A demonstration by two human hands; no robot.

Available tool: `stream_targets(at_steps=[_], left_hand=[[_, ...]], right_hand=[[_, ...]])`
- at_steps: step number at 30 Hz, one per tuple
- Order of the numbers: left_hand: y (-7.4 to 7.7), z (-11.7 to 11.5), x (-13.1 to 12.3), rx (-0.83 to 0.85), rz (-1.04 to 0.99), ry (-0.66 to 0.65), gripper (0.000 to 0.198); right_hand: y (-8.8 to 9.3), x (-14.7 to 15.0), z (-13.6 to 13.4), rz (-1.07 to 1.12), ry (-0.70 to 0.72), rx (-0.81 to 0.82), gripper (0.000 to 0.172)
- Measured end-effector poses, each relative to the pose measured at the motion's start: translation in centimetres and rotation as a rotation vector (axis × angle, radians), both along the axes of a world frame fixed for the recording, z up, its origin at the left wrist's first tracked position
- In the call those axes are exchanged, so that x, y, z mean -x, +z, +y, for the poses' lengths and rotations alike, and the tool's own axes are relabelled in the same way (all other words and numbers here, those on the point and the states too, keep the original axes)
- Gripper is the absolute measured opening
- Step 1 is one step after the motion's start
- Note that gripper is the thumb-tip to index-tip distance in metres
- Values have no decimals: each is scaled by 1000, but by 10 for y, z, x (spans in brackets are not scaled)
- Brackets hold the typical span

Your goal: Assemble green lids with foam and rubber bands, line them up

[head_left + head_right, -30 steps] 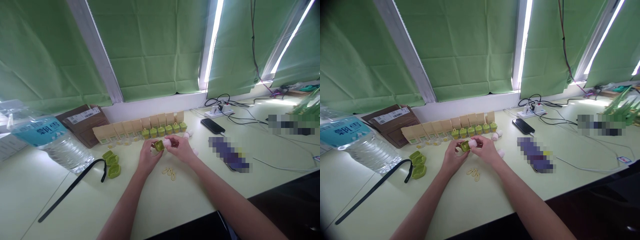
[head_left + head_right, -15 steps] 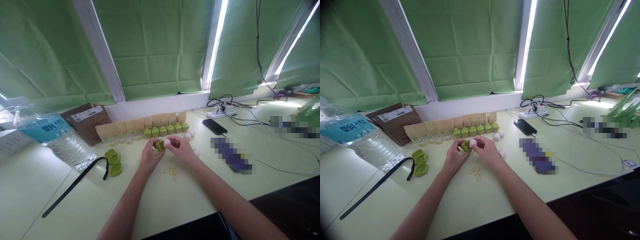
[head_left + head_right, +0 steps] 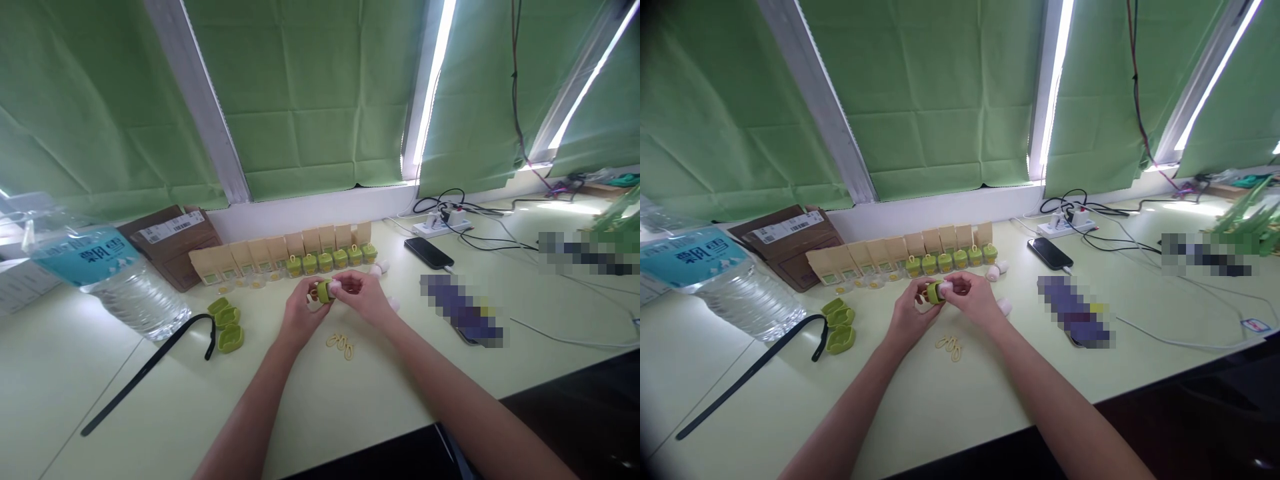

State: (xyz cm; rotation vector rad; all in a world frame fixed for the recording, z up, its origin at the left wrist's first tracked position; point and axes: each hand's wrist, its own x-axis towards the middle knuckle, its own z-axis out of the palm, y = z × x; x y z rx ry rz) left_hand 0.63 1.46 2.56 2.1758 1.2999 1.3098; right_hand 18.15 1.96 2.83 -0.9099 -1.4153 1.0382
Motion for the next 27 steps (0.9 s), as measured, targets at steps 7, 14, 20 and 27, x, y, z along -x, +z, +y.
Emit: stream_targets(at_steps=[7, 14, 20, 27], left_hand=[[0, -2, 0, 17, 3, 28, 37], [1, -3, 0, 39, -5, 25, 38], [0, -3, 0, 65, -7, 46, 39], [-2, -2, 1, 87, -5, 48, 39]], right_hand=[[0, 1, 0, 39, 17, 15, 33], [-1, -1, 0, 52, 33, 43, 37], [2, -1, -3, 35, 29, 46, 38], [11, 0, -9, -70, -12, 28, 32]])
